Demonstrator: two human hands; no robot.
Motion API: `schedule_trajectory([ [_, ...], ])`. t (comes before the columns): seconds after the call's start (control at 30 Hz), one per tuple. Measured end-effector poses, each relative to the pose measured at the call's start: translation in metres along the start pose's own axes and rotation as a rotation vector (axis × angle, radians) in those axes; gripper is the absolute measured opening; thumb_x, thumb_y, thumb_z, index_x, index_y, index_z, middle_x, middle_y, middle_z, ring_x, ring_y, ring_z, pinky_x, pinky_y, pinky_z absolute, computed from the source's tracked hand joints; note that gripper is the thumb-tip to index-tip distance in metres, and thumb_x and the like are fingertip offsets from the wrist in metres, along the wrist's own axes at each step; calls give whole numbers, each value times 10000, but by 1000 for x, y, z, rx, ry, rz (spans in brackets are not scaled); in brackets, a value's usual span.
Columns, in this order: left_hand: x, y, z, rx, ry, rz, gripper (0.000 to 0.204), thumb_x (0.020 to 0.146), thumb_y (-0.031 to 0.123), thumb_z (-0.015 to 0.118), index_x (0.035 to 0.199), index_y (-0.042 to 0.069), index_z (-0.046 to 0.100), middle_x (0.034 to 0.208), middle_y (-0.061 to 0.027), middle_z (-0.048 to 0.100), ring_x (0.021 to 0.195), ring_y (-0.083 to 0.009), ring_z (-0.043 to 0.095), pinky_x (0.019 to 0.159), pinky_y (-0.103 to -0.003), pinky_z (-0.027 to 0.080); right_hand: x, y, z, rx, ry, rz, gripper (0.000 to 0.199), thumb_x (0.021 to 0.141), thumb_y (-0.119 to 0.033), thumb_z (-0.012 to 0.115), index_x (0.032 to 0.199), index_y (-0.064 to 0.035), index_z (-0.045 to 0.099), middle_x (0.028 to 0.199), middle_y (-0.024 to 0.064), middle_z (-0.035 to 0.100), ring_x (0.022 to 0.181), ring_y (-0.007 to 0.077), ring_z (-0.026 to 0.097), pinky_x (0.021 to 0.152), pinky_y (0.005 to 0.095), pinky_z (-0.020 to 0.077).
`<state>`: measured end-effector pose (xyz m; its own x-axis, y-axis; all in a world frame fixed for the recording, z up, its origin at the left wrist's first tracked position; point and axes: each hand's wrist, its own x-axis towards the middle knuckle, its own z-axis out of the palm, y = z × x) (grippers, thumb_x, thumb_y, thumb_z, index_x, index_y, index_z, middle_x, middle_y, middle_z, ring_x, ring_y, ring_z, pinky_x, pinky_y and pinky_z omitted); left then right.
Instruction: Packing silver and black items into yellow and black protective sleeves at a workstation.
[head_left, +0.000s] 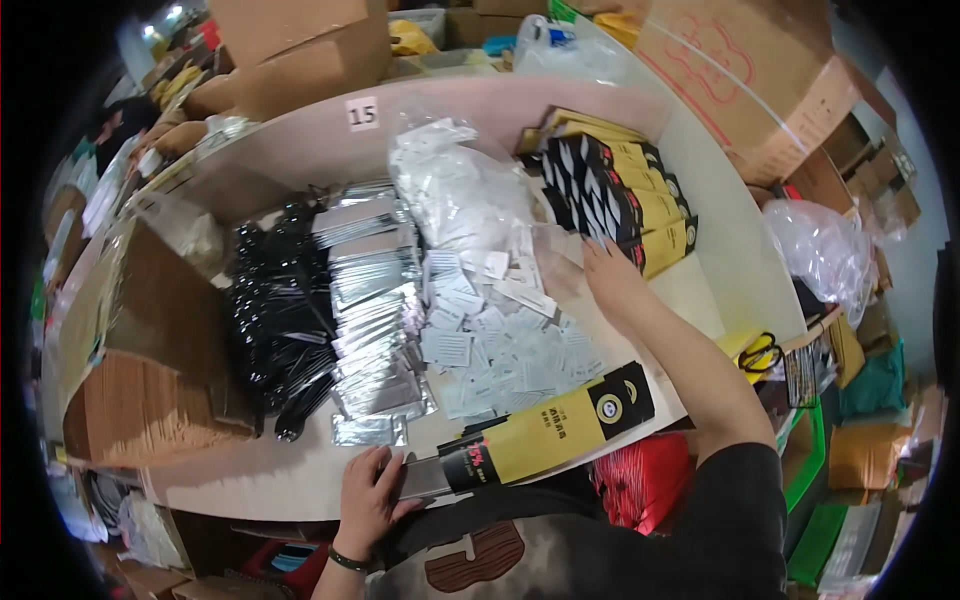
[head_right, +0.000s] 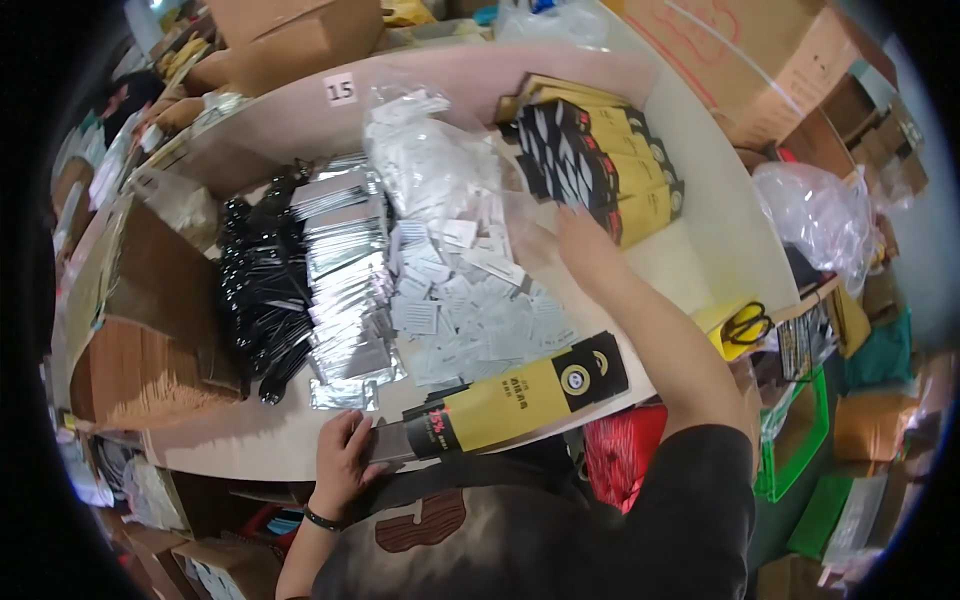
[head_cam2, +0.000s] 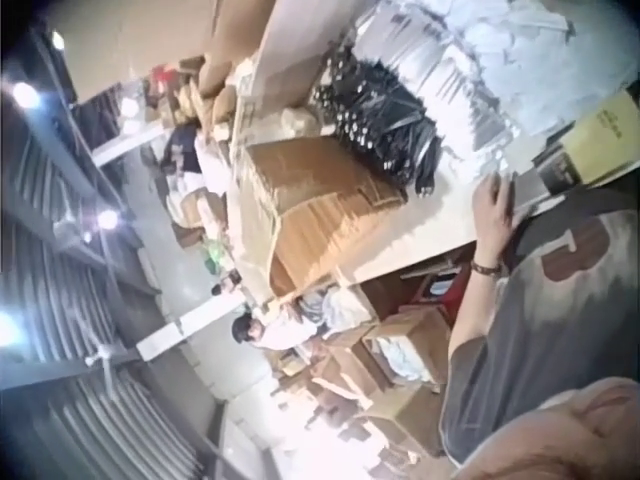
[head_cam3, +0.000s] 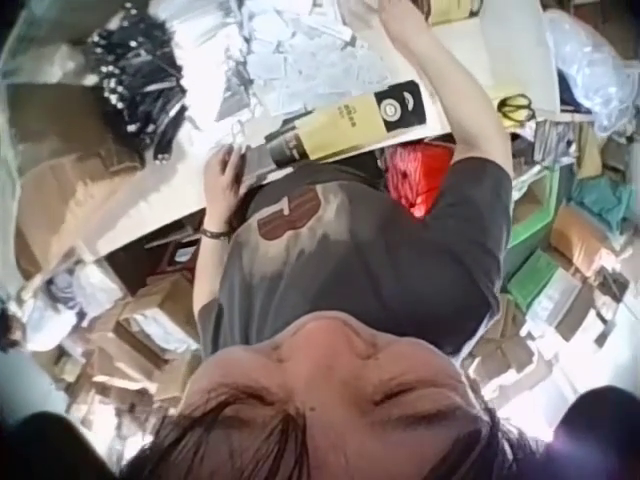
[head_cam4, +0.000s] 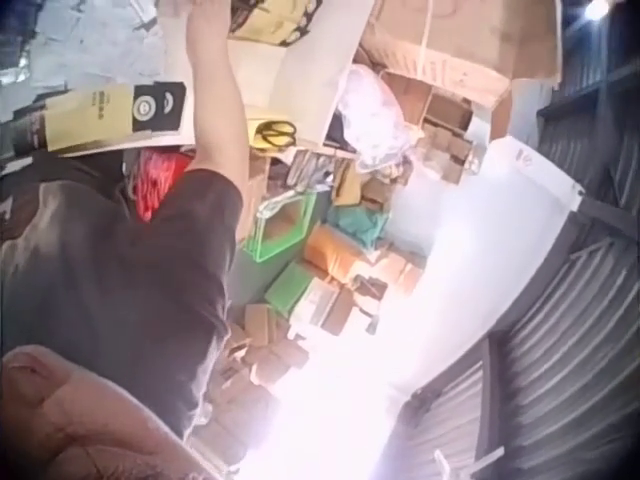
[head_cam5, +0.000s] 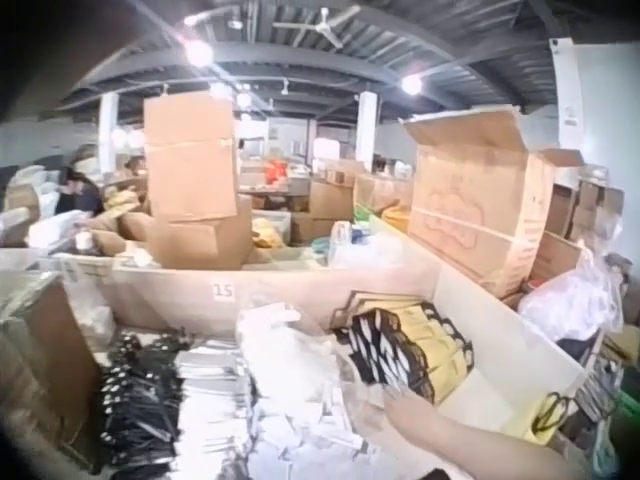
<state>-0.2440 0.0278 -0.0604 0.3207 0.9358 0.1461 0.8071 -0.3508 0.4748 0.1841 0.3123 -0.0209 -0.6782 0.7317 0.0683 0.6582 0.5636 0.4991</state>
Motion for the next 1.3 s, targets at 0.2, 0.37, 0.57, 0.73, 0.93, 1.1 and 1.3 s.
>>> schedule_trajectory([
  [0.2,-5,6,-4,24,60,-34,737,794,532,704,1348,73,545,1284,-164,534,1194,-377,509,1013,-494,405,29,-84,-51,677,186,267,108,827,-118,611,819,-15,642,870,175,643,904,355,639,720,454,512],
  [0.37,-4,2,0,-43,141,-29,769,806,580,684,1327,32,545,1282,-176,549,1163,-384,528,1006,-477,414,35,-95,-14,508,-3,313,115,837,-152,644,860,-42,668,920,151,661,895,341,645,743,443,519],
  [0.57,-6,-1,0,-38,168,-73,738,806,558,691,1324,53,546,1283,-163,547,1173,-376,528,1012,-475,420,1,-93,-39,554,120,451,111,831,-170,671,877,-74,701,969,105,666,929,330,637,785,415,517],
  [0.73,-11,-3,2,-13,149,-73,719,799,546,704,1320,76,548,1285,-147,536,1191,-365,520,1022,-471,418,15,-135,-74,809,181,444,139,845,-165,650,898,-51,710,1030,139,667,975,340,622,852,426,497],
  [0.93,-5,3,2,-32,167,-60,699,806,519,710,1306,61,542,1283,-138,545,1204,-352,518,1036,-464,408,45,-218,-88,697,100,141,73,781,-54,597,761,1,640,948,182,590,955,380,589,843,508,461],
  [1.1,-16,-9,-1,-74,256,-136,584,804,383,749,1254,57,573,1264,-146,577,1172,-352,544,1008,-459,430,52,-213,-100,814,162,117,83,800,-34,597,860,-7,648,922,164,582,919,359,608,758,465,493],
  [1.3,22,-53,-51,215,534,-254,393,784,104,693,1167,45,627,1178,-146,619,1076,-355,593,916,-450,483,61,-236,-126,1378,75,183,204,859,-159,654,984,2,652,1027,202,637,966,386,622,779,465,509],
])
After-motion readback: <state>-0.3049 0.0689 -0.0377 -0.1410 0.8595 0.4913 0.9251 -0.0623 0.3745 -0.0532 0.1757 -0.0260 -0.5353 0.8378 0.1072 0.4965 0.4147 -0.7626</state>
